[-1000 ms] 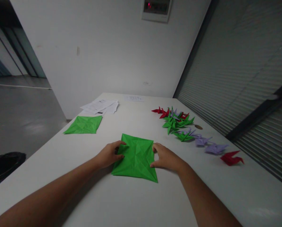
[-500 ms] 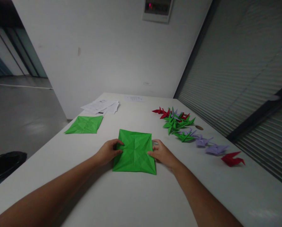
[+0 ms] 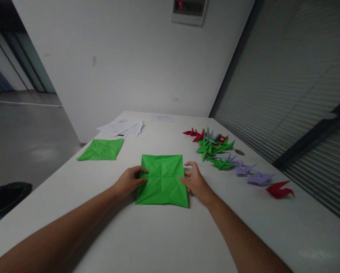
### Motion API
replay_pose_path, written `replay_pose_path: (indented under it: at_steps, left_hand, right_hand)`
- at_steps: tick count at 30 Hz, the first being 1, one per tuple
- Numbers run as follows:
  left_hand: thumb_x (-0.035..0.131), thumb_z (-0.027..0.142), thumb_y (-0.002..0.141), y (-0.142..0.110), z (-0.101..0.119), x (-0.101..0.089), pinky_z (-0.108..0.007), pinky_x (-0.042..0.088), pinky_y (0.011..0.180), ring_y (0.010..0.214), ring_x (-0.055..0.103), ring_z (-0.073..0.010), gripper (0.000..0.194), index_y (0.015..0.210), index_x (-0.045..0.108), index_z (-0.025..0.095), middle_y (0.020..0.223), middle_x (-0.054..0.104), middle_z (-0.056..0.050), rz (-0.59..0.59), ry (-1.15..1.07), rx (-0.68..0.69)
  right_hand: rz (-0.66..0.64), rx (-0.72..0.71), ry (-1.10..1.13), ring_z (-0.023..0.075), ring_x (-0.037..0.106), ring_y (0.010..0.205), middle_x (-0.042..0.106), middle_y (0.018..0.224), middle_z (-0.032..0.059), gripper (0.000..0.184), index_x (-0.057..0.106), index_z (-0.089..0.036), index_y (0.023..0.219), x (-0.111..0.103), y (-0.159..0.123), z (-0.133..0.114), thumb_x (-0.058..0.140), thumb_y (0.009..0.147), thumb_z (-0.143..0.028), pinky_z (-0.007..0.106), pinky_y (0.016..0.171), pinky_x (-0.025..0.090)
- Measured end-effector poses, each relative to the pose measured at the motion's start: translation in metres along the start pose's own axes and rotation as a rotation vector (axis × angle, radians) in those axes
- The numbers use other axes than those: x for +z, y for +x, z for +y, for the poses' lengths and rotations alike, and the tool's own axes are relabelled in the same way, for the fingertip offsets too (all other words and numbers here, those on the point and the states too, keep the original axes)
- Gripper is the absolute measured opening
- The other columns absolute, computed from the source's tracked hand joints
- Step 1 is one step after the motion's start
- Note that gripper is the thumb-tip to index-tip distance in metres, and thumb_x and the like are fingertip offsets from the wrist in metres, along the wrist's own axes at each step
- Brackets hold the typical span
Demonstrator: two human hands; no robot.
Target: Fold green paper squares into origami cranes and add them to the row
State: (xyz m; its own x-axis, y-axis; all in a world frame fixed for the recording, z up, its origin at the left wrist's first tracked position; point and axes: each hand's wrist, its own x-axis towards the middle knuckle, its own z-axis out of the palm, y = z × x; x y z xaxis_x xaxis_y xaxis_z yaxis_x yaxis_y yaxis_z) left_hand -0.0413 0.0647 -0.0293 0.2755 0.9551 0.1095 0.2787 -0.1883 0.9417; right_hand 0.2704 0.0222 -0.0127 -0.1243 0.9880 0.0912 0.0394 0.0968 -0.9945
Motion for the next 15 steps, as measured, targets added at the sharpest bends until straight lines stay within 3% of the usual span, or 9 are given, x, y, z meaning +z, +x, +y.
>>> replay_pose_path:
  at_steps: [4, 6, 10, 15]
  left_hand:
    - [0.078, 0.032, 0.069, -0.001, 0.002, 0.001, -0.028, 0.044, 0.063, 0.069, 0.058, -0.0183, 0.031, 0.096, 0.07, 0.018, 0.073, 0.062, 0.001, -0.005, -0.03, 0.004]
    - [0.077, 0.033, 0.07, -0.002, 0.005, 0.001, -0.027, 0.043, 0.062, 0.068, 0.057, -0.0171, 0.03, 0.094, 0.068, 0.018, 0.073, 0.06, 0.002, -0.009, -0.063, 0.01]
    - [0.078, 0.032, 0.072, -0.005, 0.012, 0.002, -0.024, 0.043, 0.059, 0.068, 0.057, -0.0149, 0.031, 0.093, 0.058, 0.021, 0.075, 0.058, 0.004, 0.004, -0.15, 0.008]
    - [0.076, 0.029, 0.073, -0.007, 0.02, 0.003, -0.022, 0.046, 0.057, 0.069, 0.062, -0.0141, 0.038, 0.092, 0.044, 0.024, 0.085, 0.062, 0.004, -0.004, -0.275, -0.037]
  right_hand:
    - [0.014, 0.005, 0.064, 0.0188, 0.073, 0.074, 0.075, 0.094, -0.0005, 0.062, 0.039, -0.029, 0.107, 0.001, 0.003, 0.006, 0.088, 0.07, -0.039, 0.031, 0.065, 0.059]
    - [0.043, 0.043, 0.068, 0.0224, 0.076, 0.081, 0.076, 0.091, 0.0009, 0.061, 0.043, -0.027, 0.105, 0.002, 0.005, 0.008, 0.09, 0.067, -0.038, 0.037, 0.073, 0.061]
    - [0.046, 0.105, 0.073, 0.0247, 0.077, 0.079, 0.079, 0.091, 0.0047, 0.053, 0.056, -0.023, 0.104, 0.002, 0.005, 0.006, 0.09, 0.068, -0.041, 0.04, 0.074, 0.061]
    - [-0.005, 0.076, 0.087, 0.0251, 0.076, 0.085, 0.08, 0.093, 0.0068, 0.041, 0.071, -0.019, 0.098, 0.004, 0.002, 0.0, 0.091, 0.067, -0.039, 0.042, 0.086, 0.059]
